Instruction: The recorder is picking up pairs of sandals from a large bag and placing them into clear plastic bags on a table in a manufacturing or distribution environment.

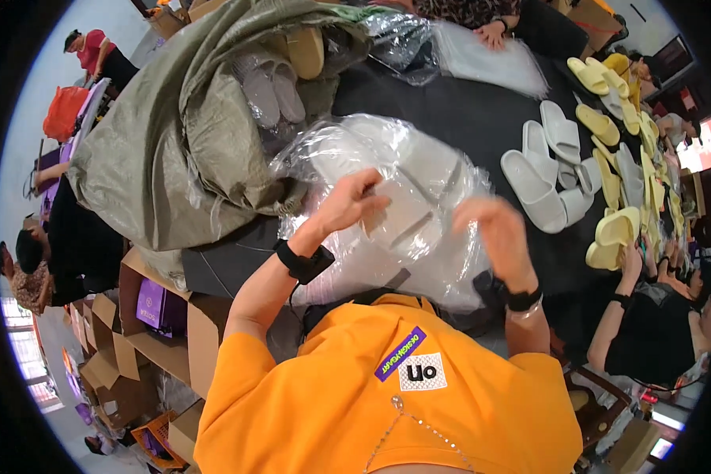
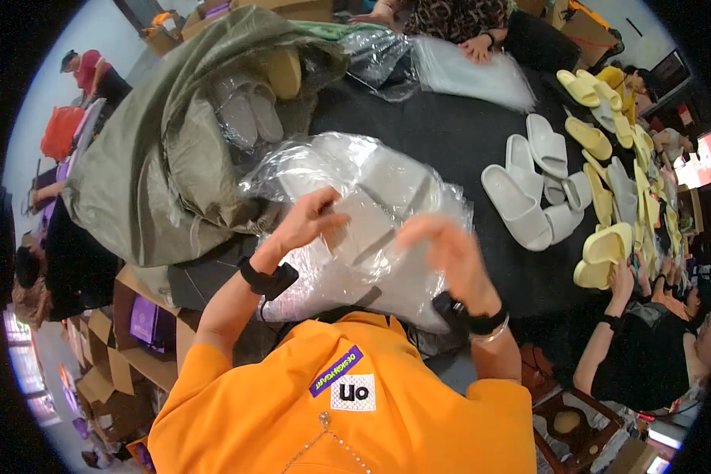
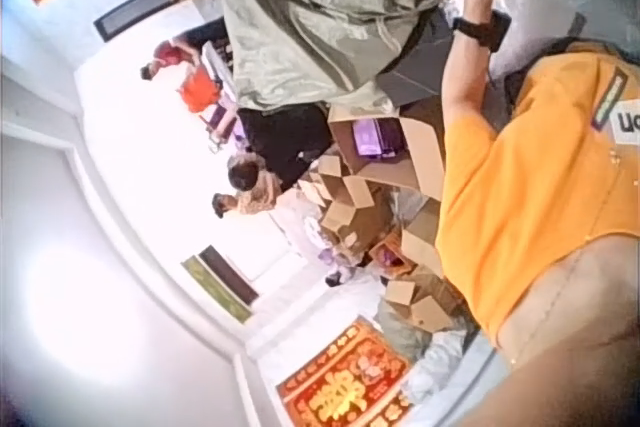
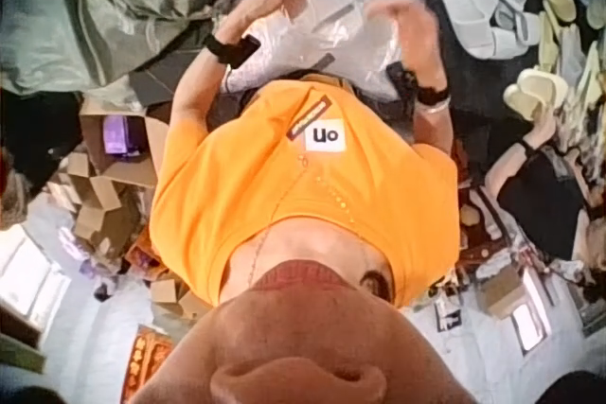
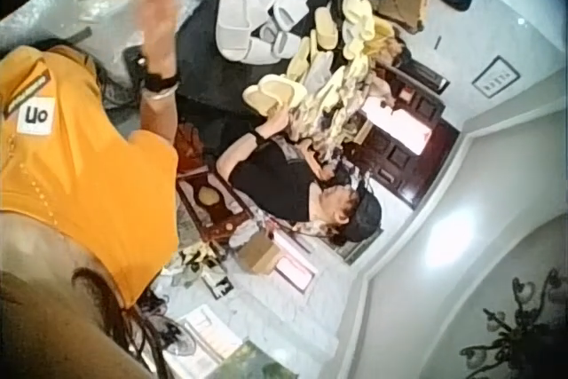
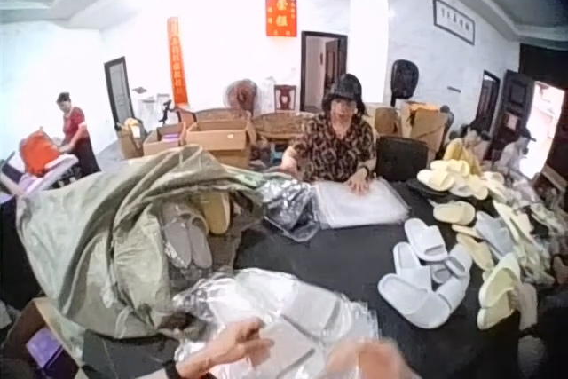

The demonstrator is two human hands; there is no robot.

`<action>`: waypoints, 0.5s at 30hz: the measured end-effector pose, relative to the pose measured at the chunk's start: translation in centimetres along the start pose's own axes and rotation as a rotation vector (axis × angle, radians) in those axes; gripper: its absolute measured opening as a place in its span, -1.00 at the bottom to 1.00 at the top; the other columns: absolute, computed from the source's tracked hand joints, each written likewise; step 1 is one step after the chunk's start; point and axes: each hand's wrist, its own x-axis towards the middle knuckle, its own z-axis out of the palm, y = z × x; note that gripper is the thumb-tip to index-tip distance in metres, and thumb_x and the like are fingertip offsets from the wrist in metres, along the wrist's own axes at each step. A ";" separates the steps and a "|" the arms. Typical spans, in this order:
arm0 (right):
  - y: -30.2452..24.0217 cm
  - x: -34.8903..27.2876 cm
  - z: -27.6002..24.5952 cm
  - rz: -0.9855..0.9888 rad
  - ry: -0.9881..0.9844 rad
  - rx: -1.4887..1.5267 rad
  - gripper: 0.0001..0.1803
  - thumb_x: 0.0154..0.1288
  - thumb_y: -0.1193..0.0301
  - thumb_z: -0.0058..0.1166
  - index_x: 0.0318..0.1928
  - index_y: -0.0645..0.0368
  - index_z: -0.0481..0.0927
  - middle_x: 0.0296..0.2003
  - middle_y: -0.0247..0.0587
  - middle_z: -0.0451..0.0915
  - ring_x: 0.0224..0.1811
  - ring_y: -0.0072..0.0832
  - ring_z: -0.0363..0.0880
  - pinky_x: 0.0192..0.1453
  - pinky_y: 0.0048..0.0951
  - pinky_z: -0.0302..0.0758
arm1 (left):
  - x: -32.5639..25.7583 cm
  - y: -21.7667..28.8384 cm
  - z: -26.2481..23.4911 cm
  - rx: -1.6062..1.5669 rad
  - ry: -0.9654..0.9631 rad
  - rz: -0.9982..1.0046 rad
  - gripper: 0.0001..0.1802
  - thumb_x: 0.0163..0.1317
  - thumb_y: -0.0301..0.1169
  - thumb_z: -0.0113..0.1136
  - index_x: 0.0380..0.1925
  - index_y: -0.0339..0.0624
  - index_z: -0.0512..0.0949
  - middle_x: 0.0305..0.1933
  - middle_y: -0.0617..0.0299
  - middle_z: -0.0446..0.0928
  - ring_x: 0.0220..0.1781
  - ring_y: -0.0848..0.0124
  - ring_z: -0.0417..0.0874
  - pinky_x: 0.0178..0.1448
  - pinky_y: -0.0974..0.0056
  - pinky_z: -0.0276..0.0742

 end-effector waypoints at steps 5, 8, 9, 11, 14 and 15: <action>6.1 -0.1 -8.0 0.287 0.565 -0.332 -0.62 0.30 0.21 -0.14 0.04 0.15 0.36 -0.03 -0.22 0.41 0.00 -0.50 0.34 0.05 -0.36 0.26 | 0.7 0.2 0.5 0.327 -0.197 0.379 -0.77 -0.09 -0.38 0.25 -0.40 -0.13 0.46 -0.40 0.24 0.40 -0.27 0.26 0.41 -0.12 0.24 0.23; 8.4 -0.7 -9.0 0.598 0.638 -0.207 -0.38 0.27 0.02 -0.15 0.24 0.04 0.17 0.17 -0.19 0.25 0.19 -0.38 0.20 0.16 -0.21 0.16 | 0.9 1.9 0.1 0.406 -0.245 0.454 -0.75 -0.13 -0.36 0.28 -0.41 -0.10 0.46 -0.37 0.27 0.41 -0.20 0.29 0.41 -0.06 0.23 0.15; 9.8 -1.2 -9.7 0.509 0.545 0.061 -0.44 0.29 0.10 -0.16 0.22 0.09 0.20 0.13 -0.21 0.29 0.17 -0.45 0.23 0.10 -0.36 0.19 | 0.8 2.4 0.7 0.410 -0.180 0.456 -0.75 -0.14 -0.35 0.28 -0.42 -0.09 0.46 -0.37 0.27 0.41 -0.20 0.29 0.42 -0.06 0.24 0.16; 11.1 -1.3 -10.8 0.413 0.443 0.327 -0.49 0.32 0.19 -0.17 0.20 0.14 0.23 0.09 -0.24 0.33 0.14 -0.51 0.25 0.03 -0.52 0.23 | 0.2 2.8 2.6 0.405 -0.043 0.413 -0.73 -0.16 -0.35 0.29 -0.42 -0.08 0.46 -0.41 0.26 0.42 -0.23 0.28 0.44 -0.09 0.26 0.16; 10.2 -1.3 -12.2 0.424 0.495 -0.087 -0.50 0.32 0.17 -0.17 0.14 0.24 0.31 -0.01 -0.22 0.44 0.04 -0.48 0.37 0.14 -0.49 0.24 | -1.2 1.5 6.8 0.328 0.057 0.239 -0.73 -0.12 -0.40 0.25 -0.38 -0.20 0.45 -0.40 0.11 0.45 -0.27 0.14 0.48 -0.20 0.15 0.35; 10.8 -2.3 -13.9 0.390 0.544 -0.350 -0.50 0.32 0.18 -0.14 0.13 0.26 0.31 -0.05 -0.22 0.46 -0.01 -0.50 0.39 0.10 -0.50 0.27 | -1.8 1.0 8.5 0.289 0.052 0.186 -0.74 -0.11 -0.41 0.25 -0.39 -0.22 0.44 -0.39 0.07 0.45 -0.29 0.11 0.48 -0.23 0.13 0.38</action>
